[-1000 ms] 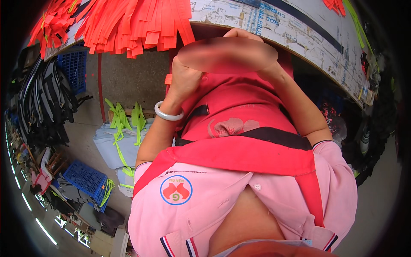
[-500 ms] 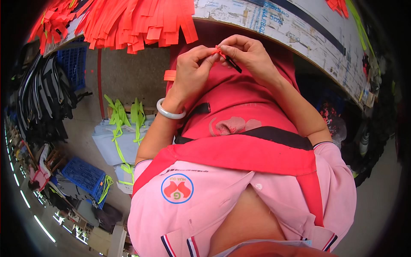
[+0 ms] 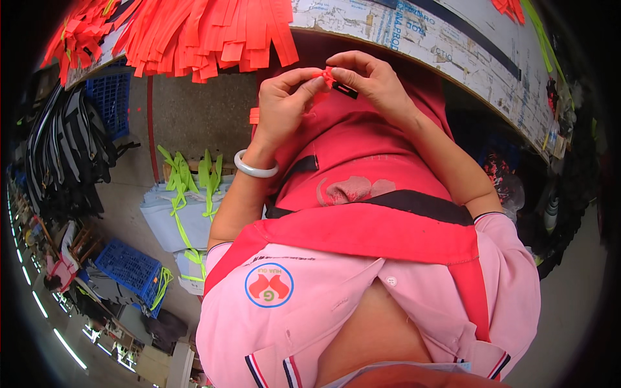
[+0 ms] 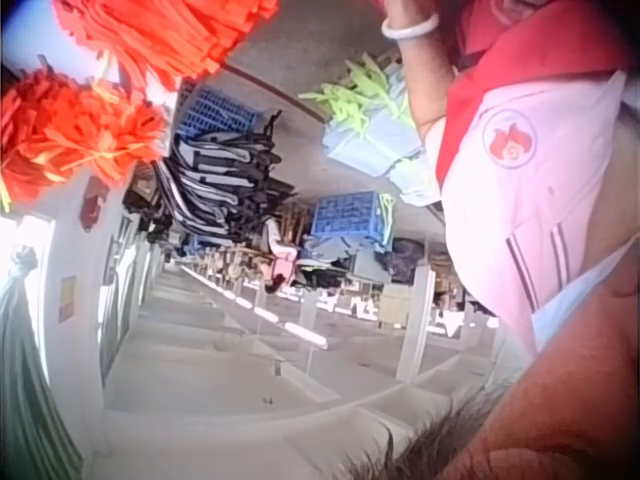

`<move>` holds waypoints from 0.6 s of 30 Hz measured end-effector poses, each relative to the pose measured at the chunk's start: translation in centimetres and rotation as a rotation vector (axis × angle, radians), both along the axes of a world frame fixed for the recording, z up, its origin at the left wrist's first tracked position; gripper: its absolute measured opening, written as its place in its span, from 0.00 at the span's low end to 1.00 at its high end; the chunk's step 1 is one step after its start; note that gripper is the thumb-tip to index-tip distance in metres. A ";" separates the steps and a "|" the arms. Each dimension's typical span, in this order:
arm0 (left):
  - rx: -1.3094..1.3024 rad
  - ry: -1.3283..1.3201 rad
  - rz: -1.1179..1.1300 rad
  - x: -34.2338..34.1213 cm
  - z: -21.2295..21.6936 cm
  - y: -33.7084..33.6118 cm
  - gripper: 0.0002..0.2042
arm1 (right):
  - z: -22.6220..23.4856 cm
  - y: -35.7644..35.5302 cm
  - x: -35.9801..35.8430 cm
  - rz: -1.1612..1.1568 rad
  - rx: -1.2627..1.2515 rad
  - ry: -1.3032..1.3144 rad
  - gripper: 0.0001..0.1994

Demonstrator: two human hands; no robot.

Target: The recorder is attaching black plastic clips to red fabric straps at a manufacturing workstation.

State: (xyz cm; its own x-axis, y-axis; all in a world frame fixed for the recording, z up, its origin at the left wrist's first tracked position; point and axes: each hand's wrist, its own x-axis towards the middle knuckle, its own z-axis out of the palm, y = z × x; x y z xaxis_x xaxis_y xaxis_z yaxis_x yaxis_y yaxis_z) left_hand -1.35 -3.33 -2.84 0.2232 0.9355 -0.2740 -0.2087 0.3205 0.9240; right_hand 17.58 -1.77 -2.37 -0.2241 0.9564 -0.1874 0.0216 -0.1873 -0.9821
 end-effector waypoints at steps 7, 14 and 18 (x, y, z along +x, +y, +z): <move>0.025 -0.088 -0.069 -1.3 1.2 1.2 0.08 | 2.8 1.3 0.6 0.104 -0.145 0.212 0.09; -0.130 -0.271 -0.164 -2.4 1.5 1.4 0.09 | 4.6 1.0 0.1 0.265 -0.174 0.114 0.10; -0.136 -0.275 -0.197 -2.6 1.7 1.4 0.09 | 5.4 0.8 0.1 0.256 -0.219 0.059 0.10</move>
State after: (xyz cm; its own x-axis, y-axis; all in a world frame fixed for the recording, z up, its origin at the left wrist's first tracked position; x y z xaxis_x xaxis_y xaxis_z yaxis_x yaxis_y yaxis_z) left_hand -3.95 -1.88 -1.10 0.4787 0.8260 -0.2977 -0.3657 0.4958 0.7877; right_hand 17.68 -1.00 3.07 -0.4681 0.8064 -0.3614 0.0393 -0.3895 -0.9202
